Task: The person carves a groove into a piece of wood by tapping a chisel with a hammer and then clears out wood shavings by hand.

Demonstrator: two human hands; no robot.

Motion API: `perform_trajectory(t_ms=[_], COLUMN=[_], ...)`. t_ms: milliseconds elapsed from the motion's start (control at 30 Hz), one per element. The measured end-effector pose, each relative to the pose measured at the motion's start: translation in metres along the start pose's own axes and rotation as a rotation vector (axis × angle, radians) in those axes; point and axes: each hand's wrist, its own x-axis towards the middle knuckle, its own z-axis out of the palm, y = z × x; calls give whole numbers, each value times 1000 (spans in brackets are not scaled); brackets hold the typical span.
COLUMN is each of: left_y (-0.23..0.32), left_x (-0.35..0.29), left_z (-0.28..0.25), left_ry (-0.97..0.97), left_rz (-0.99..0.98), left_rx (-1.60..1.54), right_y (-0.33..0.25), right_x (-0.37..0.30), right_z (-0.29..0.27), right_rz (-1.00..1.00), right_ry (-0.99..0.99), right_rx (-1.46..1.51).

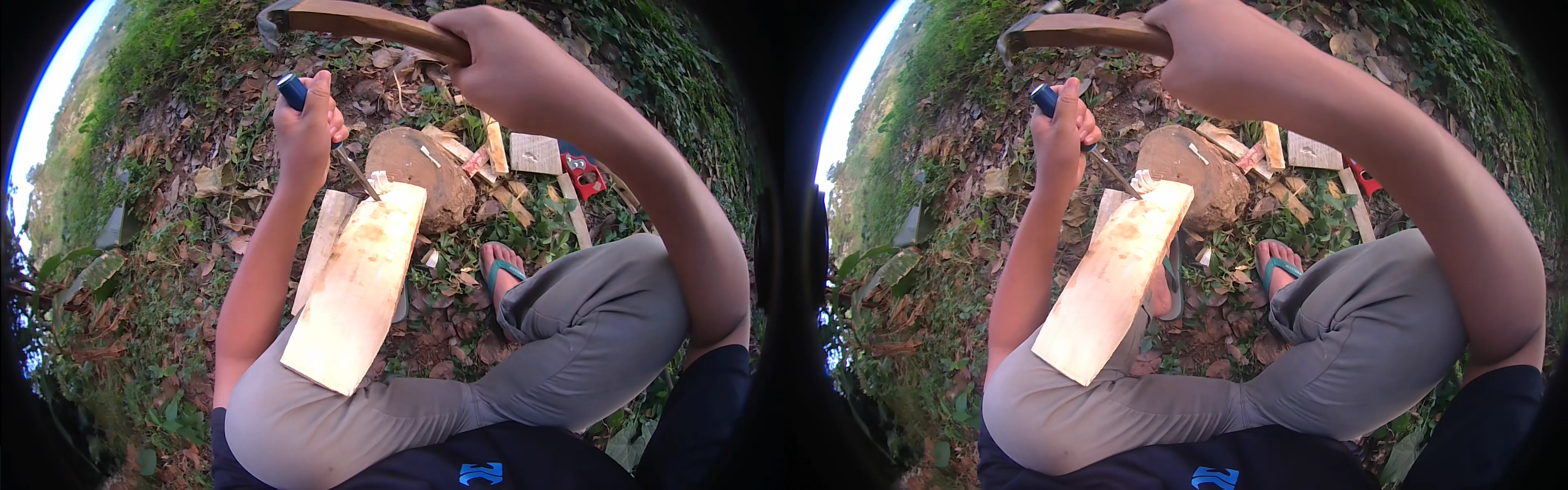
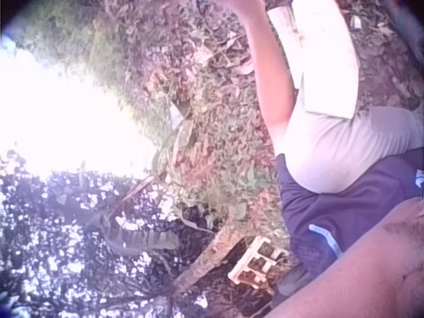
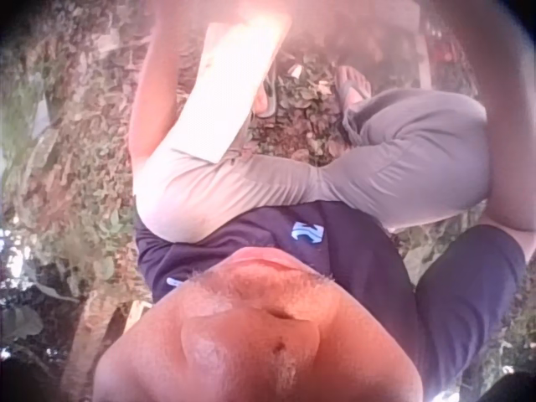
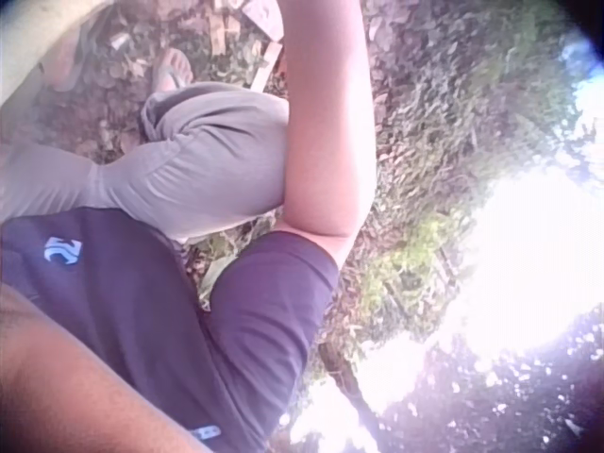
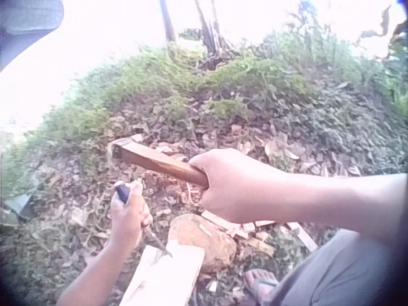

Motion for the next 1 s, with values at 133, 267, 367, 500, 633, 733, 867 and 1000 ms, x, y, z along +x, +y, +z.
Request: perform_trajectory(t_ms=[133,267,367,500,633,733,867,1000], left_y=[-2,-2,-4,1,-3,-1,-3,-3], left_x=[-1,-3,-2,-9,-5,-8,-6,-8], left_z=[2,7,-2,8,6,11,6,6], left_ry=[-21,-43,-73,-50,-77,-53,-51,-54], left_rz=[-1,7,18,29,20,29,39,56], left_rx=[6,45,36,48,50,47,65,30], right_y=[-31,-56,-50,-42,-37,-42,-30,-47], right_x=[-5,6,-1,-6,-1,-3,-4,-15], right_z=[-22,-25,-23,-19,-14,-15,-2,-40], right_rz=[70,322,195,93,146,148,112,47], right_ry=[-20,-226,-320,-275,-319,-263,-336,-262], right_rx=[68,56,25,134,47,82,-14,297])
